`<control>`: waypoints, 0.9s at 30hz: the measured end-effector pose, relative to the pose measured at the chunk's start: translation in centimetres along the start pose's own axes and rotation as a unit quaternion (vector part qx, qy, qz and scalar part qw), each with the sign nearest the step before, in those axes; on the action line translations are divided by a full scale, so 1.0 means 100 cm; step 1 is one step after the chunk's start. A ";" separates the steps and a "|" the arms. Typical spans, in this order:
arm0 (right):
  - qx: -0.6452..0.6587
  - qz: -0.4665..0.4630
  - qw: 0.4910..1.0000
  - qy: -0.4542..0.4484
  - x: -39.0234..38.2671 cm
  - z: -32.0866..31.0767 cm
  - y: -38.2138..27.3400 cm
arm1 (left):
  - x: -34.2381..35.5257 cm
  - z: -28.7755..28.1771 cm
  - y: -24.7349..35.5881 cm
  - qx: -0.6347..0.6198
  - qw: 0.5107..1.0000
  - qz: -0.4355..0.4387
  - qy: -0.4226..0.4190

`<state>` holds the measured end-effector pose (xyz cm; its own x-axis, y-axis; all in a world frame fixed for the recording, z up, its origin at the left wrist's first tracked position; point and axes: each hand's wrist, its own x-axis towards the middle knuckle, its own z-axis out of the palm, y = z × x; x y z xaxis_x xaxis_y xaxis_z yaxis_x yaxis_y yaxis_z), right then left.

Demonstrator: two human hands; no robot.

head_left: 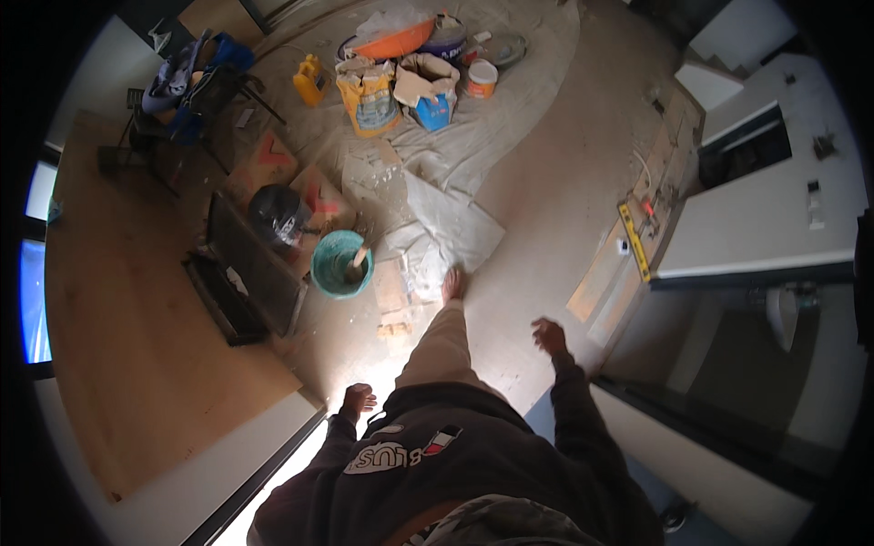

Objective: The person levels wet concrete in a wooden frame using a long wooden plank, then walks to a pile of sand and opens a white sack. The person then enters a cluttered room and picks up a black plastic bag and a white plastic container.

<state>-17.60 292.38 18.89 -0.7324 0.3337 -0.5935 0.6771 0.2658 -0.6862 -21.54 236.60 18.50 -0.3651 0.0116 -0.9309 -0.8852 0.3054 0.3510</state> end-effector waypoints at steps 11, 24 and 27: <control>-0.006 0.243 0.970 0.015 -0.035 -0.020 0.050 | 0.111 0.019 0.374 -0.067 0.991 0.119 -0.005; -0.237 -0.029 0.971 0.023 0.234 -0.155 0.153 | 0.198 0.174 0.519 -0.036 0.980 0.193 0.014; -0.154 -0.024 0.984 -0.081 0.269 -0.202 -0.030 | 0.164 0.143 0.401 -0.103 0.987 0.044 0.114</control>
<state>-37.87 318.86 13.44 -0.7491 0.1724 -0.6396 0.6127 0.5474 -0.5700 -58.89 262.61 15.90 -0.4782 -0.1930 -0.8568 -0.8782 0.1130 0.4648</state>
